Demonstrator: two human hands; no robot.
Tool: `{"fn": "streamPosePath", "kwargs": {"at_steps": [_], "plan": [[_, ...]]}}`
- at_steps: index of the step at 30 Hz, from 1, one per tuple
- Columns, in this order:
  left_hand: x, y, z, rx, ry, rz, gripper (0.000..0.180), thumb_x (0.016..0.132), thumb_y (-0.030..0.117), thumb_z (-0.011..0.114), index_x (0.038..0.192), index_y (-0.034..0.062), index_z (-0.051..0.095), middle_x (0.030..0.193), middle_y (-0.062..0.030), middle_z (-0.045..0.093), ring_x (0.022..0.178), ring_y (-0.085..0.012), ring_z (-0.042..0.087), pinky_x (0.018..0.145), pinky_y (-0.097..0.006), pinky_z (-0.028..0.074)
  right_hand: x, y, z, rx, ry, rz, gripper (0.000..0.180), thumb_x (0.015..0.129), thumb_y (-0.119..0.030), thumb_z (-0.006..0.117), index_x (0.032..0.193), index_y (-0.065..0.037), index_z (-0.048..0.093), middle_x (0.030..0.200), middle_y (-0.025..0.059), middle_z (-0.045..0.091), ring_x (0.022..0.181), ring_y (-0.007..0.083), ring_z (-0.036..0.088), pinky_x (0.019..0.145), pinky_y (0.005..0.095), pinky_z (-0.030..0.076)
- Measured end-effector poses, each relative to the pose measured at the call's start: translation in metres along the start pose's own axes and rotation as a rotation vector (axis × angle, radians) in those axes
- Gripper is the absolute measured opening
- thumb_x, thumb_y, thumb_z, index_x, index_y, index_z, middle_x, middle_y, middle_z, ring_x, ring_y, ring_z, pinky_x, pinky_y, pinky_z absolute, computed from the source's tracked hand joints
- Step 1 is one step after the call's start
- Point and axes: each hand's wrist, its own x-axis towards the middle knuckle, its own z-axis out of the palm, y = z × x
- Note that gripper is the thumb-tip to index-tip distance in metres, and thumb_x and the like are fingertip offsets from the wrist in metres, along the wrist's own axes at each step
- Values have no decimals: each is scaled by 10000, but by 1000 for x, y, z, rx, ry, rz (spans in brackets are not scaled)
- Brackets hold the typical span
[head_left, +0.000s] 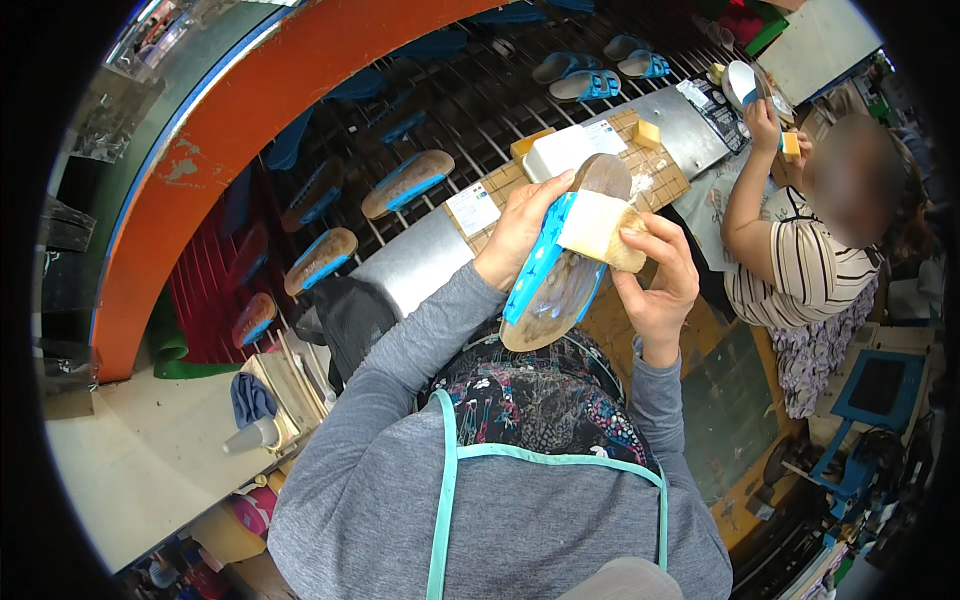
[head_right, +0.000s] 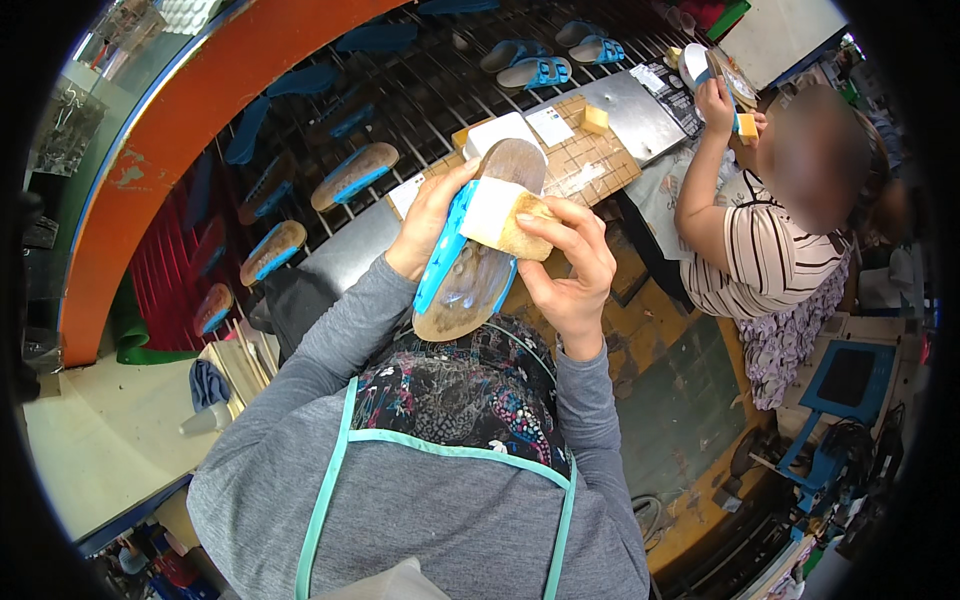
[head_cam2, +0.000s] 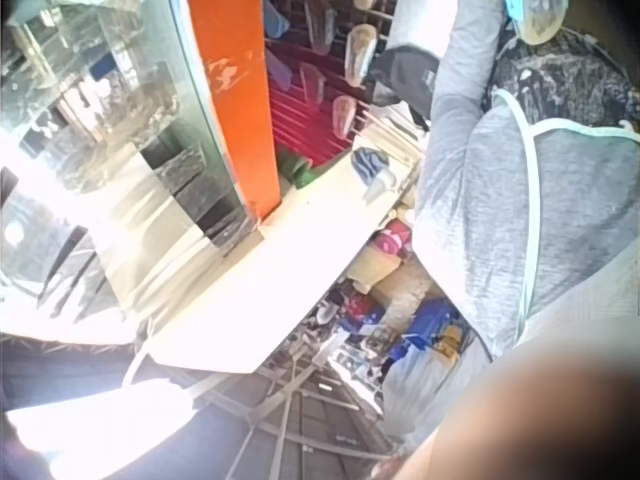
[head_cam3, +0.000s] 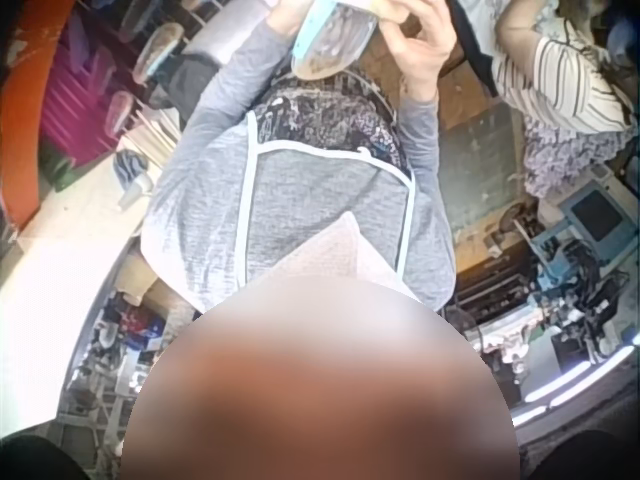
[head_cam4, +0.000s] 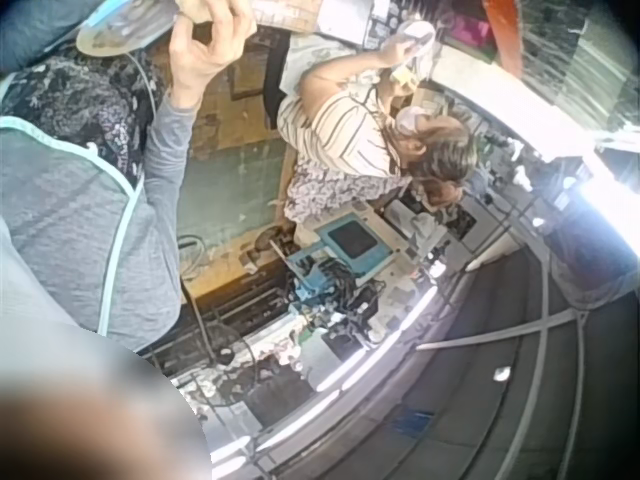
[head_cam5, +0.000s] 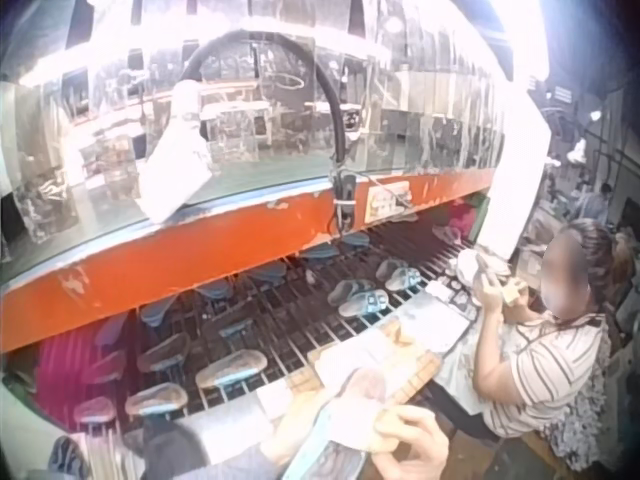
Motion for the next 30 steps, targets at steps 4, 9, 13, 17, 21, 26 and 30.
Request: {"fn": "streamPosePath", "kwargs": {"at_steps": [4, 9, 13, 17, 21, 26, 30], "plan": [[2, 0, 3, -19, -7, 16, 325, 945, 323, 578, 960, 4, 637, 832, -41, 677, 708, -83, 651, 652, -221, 524, 1, 2, -2, 24, -2, 49, 459, 563, 36, 687, 1003, -94, 716, 1085, 106, 639, 997, 253, 596, 883, 347, 461], [5, 1, 8, -22, 5, 9, 319, 949, 324, 568, 975, 12, 629, 825, -28, 668, 686, -68, 640, 616, -213, 522, -3, 3, -4, 37, -17, 62, 451, 565, 31, 689, 997, -95, 718, 1077, 106, 644, 995, 255, 597, 881, 349, 464], [8, 2, 8, 4, -2, 19, 313, 952, 327, 560, 982, 22, 628, 791, -4, 648, 660, -54, 622, 579, -203, 510, -8, 3, -4, 52, -33, 56, 446, 565, 29, 691, 993, -96, 719, 1073, 104, 648, 997, 257, 596, 879, 353, 467], [13, 5, 9, 59, 2, 42, 310, 948, 339, 564, 946, 38, 641, 754, 19, 625, 628, -44, 597, 554, -193, 487, -12, 1, -2, 72, -41, 59, 444, 563, 30, 695, 989, -94, 716, 1067, 105, 651, 992, 258, 595, 879, 355, 467], [15, 8, 12, 95, 45, 50, 293, 934, 331, 569, 866, 59, 654, 692, 38, 593, 580, -31, 550, 518, -192, 442, -16, -3, 1, 95, -39, 72, 444, 565, 37, 697, 988, -95, 713, 1070, 110, 651, 981, 257, 593, 876, 355, 464], [19, 10, 13, 112, 53, 86, 305, 928, 333, 572, 835, 58, 668, 681, 35, 599, 560, -30, 537, 507, -188, 431, -20, -8, 4, 105, -48, 54, 446, 563, 45, 700, 985, -100, 711, 1068, 111, 653, 965, 252, 594, 864, 346, 462], [28, 10, 14, 72, 81, 116, 326, 922, 348, 583, 824, 51, 675, 689, 27, 616, 568, -37, 547, 520, -188, 442, -22, -11, 6, 97, -71, 37, 449, 561, 49, 702, 982, -106, 709, 1061, 106, 655, 950, 249, 596, 855, 344, 463]]}}
